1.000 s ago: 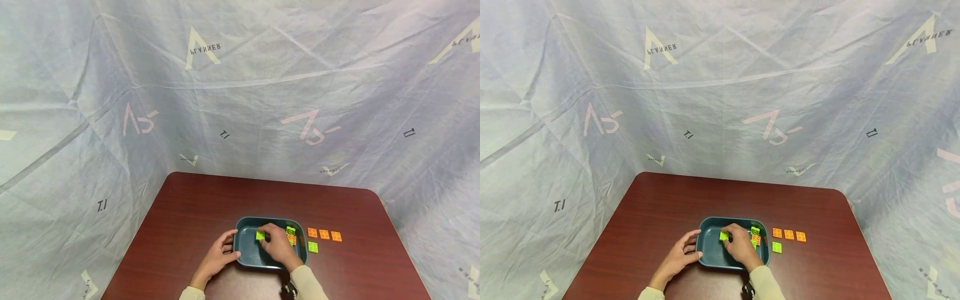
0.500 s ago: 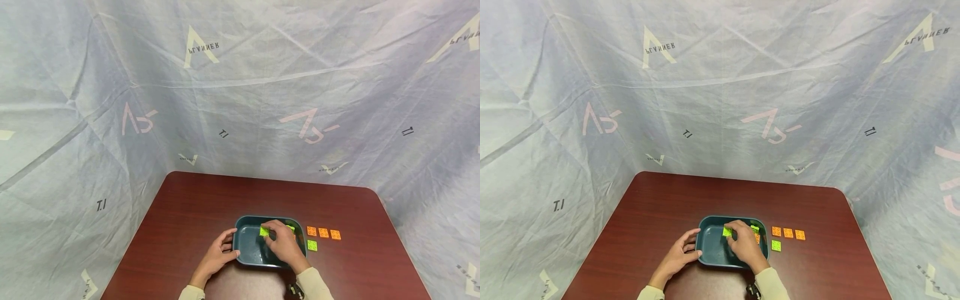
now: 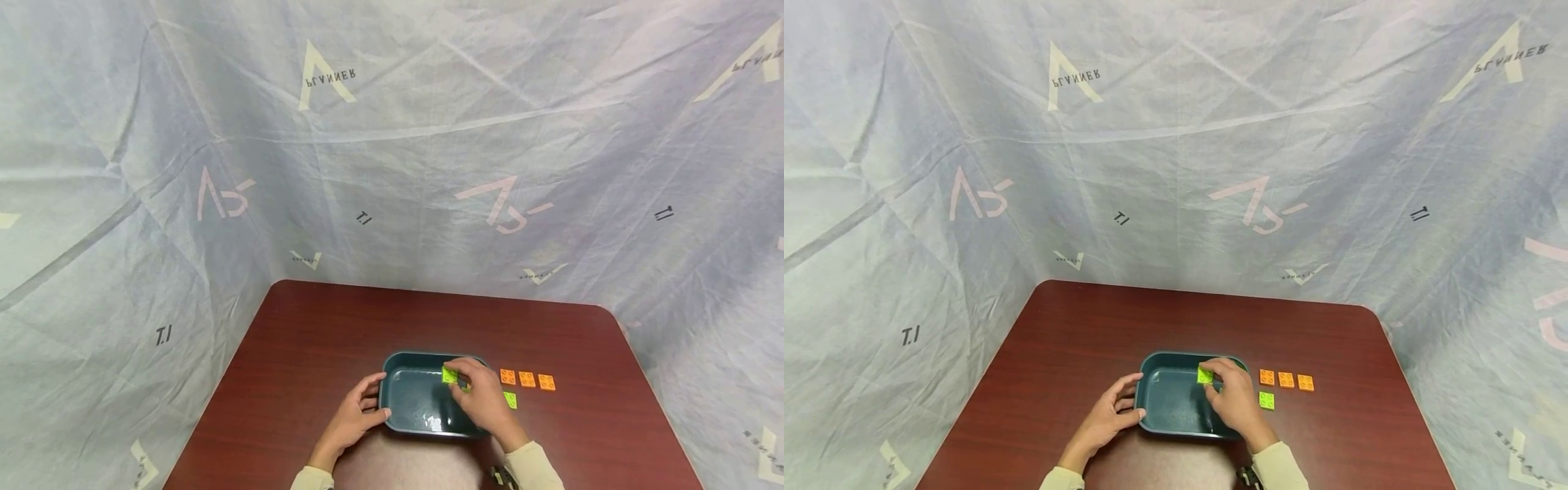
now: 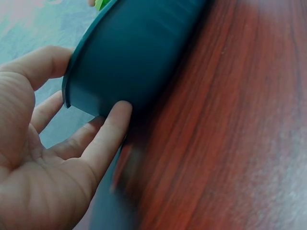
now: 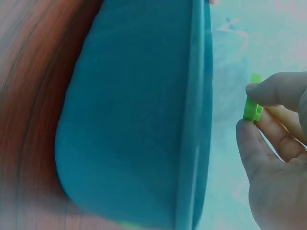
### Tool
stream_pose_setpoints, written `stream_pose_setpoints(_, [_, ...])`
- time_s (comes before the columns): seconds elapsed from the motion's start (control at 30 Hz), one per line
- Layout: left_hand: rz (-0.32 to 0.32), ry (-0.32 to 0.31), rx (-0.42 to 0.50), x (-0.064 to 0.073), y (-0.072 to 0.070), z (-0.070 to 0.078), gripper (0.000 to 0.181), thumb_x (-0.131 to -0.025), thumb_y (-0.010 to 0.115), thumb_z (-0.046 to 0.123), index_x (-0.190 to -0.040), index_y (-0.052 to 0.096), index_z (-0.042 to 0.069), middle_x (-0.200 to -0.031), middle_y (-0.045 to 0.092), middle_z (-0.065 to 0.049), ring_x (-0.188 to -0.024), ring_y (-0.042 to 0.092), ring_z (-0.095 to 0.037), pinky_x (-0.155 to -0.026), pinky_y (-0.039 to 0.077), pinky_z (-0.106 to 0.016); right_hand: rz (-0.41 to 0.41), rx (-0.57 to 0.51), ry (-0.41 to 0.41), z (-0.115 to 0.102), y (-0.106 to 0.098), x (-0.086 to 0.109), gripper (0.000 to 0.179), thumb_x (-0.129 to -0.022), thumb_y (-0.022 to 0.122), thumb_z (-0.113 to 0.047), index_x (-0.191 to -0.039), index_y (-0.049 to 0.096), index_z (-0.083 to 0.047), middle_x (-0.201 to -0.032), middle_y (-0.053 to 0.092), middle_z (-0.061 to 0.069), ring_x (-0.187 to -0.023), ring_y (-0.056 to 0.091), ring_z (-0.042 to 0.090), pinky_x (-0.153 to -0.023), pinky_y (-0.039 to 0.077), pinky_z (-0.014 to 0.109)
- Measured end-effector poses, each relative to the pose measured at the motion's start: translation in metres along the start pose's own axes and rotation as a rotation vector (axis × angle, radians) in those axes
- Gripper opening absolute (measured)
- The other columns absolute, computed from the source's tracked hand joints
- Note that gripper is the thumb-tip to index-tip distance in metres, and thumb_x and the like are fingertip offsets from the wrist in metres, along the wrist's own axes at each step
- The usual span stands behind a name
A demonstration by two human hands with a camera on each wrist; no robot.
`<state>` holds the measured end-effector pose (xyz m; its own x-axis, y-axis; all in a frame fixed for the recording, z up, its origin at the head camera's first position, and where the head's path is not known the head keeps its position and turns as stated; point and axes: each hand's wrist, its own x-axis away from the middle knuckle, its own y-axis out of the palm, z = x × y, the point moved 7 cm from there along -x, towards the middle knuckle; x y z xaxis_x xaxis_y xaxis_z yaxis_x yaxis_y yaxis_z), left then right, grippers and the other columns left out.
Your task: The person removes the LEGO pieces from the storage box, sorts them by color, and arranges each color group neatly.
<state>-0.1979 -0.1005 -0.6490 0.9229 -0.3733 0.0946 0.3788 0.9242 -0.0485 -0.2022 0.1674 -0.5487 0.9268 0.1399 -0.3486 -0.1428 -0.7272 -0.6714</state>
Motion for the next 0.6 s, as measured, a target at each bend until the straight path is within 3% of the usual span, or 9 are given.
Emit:
stream_pose_setpoints(0.23, [0.0,0.014,-0.008,-0.001,0.0,-0.001,0.075,-0.094,0.081,0.012,-0.16,0.045,0.015,-0.151,0.052,-0.028,-0.125,0.063,-0.042,-0.09,0.057,-0.028,-0.033,-0.015,0.098,0.016,-0.018,0.006,0.044,-0.081,0.086,0.004,-0.122,0.078,-0.011,-0.122,0.073,-0.002,-0.095,0.072,0.013,-0.08,0.063,0.035])
stream_pose_setpoints(0.43, [0.005,0.005,-0.003,0.0,0.001,-0.001,0.074,-0.095,0.08,0.011,-0.16,0.045,0.016,-0.151,0.051,-0.027,-0.126,0.063,-0.042,-0.09,0.057,-0.029,-0.03,0.038,0.086,0.026,-0.031,0.011,0.045,-0.081,0.086,0.006,-0.122,0.078,-0.01,-0.118,0.074,-0.002,-0.082,0.062,0.011,-0.073,0.057,0.032])
stream_pose_setpoints(0.6, [0.002,0.007,0.006,0.0,0.001,0.001,0.075,-0.094,0.08,0.01,-0.159,0.045,0.014,-0.151,0.051,-0.028,-0.127,0.062,-0.044,-0.09,0.056,-0.027,-0.035,0.045,0.131,0.032,-0.041,0.016,0.046,-0.08,0.085,0.007,-0.123,0.077,-0.009,-0.118,0.073,-0.001,-0.088,0.065,0.016,-0.075,0.058,0.033])
